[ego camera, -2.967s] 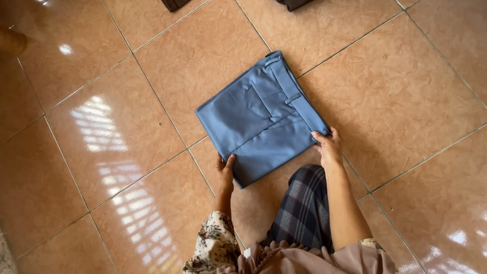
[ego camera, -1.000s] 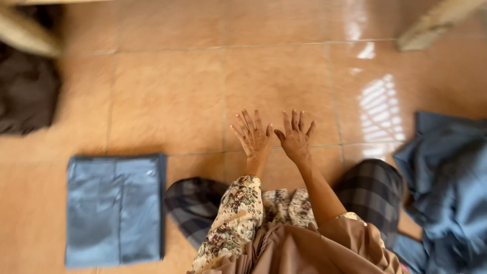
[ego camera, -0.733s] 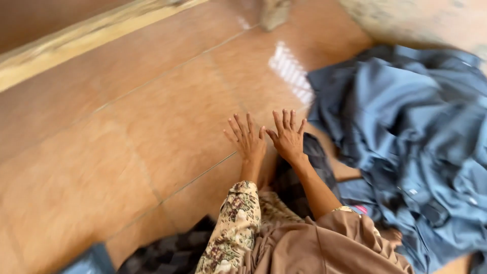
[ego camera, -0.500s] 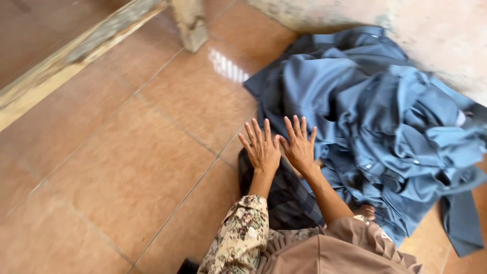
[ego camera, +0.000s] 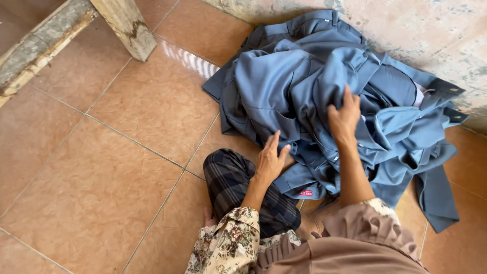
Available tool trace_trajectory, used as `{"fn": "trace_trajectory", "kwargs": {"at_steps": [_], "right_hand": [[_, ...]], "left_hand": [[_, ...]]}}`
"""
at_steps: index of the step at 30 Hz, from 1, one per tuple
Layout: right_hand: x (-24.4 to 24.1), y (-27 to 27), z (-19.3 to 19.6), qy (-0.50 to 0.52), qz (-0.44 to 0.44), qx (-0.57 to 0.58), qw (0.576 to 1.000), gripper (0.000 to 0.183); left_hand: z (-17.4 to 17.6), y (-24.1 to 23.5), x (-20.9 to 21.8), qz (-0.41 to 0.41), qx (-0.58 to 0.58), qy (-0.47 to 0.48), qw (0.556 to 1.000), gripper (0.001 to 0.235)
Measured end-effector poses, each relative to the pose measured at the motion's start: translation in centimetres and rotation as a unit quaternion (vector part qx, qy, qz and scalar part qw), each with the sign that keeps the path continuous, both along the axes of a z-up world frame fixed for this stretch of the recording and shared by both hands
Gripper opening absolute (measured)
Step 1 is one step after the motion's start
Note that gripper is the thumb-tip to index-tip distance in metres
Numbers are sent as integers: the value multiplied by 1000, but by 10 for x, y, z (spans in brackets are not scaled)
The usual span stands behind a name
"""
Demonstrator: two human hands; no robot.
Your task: The person sits on a tiled floor and folds multiple pairs of light blue trousers by hand. Each pair is laid flat, legs aligned, then folded lengthwise and in thirds to form a compact rectangle. The folded trousers are stacked beside the work area.
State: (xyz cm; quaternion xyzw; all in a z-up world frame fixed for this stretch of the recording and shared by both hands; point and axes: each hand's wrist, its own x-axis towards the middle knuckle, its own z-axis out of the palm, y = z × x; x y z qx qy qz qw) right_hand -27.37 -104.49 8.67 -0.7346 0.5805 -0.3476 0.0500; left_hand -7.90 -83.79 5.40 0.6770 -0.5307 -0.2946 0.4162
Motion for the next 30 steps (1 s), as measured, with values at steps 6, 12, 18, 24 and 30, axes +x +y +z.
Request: {"fn": "trace_trajectory", "kwargs": {"at_steps": [6,12,18,24,30], "right_hand": [[167,31,71,-65,156,-41,985,69],[335,160,51,-13,453,77,888,85],[350,298,46,-117,693,87,706,50],[256,157,20,-88,380,26,920,36],[196,76,-23,69,264,278,921,35]], "left_hand": [[-9,-2,6,-10,47,484,874,122],[34,59,112,232,-133,568,779,83],[-50,209,206,474,-86,481,732,64],[-198,303,213,621,80,274,730,83],[-36,218,238,488,20,-28,872,50]]}}
